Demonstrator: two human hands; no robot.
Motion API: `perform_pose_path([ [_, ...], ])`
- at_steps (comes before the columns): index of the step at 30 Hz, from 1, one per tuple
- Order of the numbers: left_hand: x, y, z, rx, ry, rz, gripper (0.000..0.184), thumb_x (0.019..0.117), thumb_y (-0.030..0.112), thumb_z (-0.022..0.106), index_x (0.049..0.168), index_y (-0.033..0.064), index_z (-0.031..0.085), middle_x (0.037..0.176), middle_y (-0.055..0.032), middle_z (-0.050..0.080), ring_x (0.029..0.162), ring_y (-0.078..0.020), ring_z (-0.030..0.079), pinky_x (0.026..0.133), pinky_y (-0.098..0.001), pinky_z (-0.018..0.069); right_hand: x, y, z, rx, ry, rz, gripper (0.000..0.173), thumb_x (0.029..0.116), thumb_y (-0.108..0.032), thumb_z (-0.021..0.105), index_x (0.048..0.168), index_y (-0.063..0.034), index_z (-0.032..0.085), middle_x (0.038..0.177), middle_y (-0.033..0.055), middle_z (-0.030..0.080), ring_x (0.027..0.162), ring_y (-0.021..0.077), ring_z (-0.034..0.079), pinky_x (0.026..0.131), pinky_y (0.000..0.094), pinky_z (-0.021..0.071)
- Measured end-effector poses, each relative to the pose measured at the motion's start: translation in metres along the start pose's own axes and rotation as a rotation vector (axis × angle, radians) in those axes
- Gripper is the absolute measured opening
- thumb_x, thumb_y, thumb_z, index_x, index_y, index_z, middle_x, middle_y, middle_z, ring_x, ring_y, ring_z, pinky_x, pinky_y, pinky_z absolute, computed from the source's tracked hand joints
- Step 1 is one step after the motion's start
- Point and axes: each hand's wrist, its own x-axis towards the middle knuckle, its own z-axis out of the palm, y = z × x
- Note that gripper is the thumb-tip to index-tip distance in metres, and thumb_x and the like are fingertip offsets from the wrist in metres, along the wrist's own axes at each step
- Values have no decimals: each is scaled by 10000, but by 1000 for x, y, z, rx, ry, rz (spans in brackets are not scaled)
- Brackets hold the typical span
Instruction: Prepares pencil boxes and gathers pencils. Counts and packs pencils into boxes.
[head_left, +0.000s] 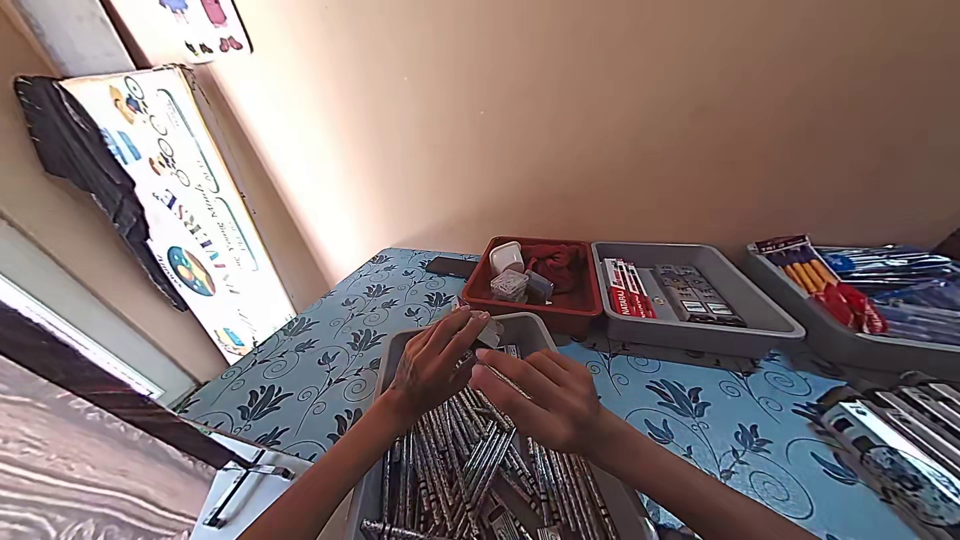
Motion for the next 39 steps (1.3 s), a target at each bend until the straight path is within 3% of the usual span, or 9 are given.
perform_pose_path([
  [3,-1,-1,0,2,-2,-13,375,978,192,597,1296,-5,601,1215,-233,685,1101,-251,695,894,-305,549,-2,1,-1,63,4,32,240,1061,-260,563,1050,-73,715,977,104,738,646,178,571,587,269,439],
  [7,-4,-4,3,-2,16,-30,409,951,196,655,1302,-9,607,1230,-240,677,1083,-261,702,885,-317,561,10,-2,-16,147,-125,70,292,997,-167,516,731,-87,607,625,43,555,540,164,509,489,261,375],
  [9,-4,-4,3,7,11,-29,406,955,198,659,1304,-4,603,1230,-237,674,1096,-254,696,903,-311,554,15,-8,-25,107,-470,233,292,944,-181,535,697,-68,642,619,72,584,536,202,585,452,308,412],
  [12,-4,-4,3,3,14,-26,410,940,179,673,1289,-26,615,1217,-249,683,1098,-271,705,904,-322,563,48,-7,-33,182,-1533,613,322,1081,-171,470,1115,108,626,1107,292,645,1059,445,649,854,564,490],
  [14,-4,-5,2,0,6,-34,409,940,174,673,1288,-33,615,1237,-250,677,1107,-271,703,908,-326,564,38,-2,-19,161,-1771,667,292,1048,-119,540,1175,137,599,1205,320,620,1154,475,607,932,599,463],
  [23,-6,-6,2,15,17,-43,444,929,183,699,1311,-20,599,1253,-235,662,1069,-253,702,853,-315,573,36,16,-27,246,-1579,626,161,1002,12,520,1083,93,634,1086,281,660,1056,451,648,859,592,487],
  [28,-4,-4,1,-4,-22,-45,477,898,146,724,1318,-43,601,1221,-251,659,1023,-279,706,832,-341,580,39,18,-36,264,-1588,664,313,1053,-217,580,1187,62,632,1173,251,654,1127,415,631,912,578,475],
  [31,-3,-3,0,2,-45,-27,474,889,140,726,1306,-51,605,1218,-259,657,1016,-288,707,825,-341,577,35,8,-26,194,-1705,638,213,1025,-38,544,1166,109,606,1191,286,628,1143,444,618,908,578,477],
  [39,-5,-6,1,12,-44,-27,486,898,141,733,1326,-36,589,1251,-248,651,1051,-276,704,856,-339,578,38,25,-45,136,-1442,616,180,1012,-141,552,1062,7,643,974,167,651,906,332,663,743,488,501],
])
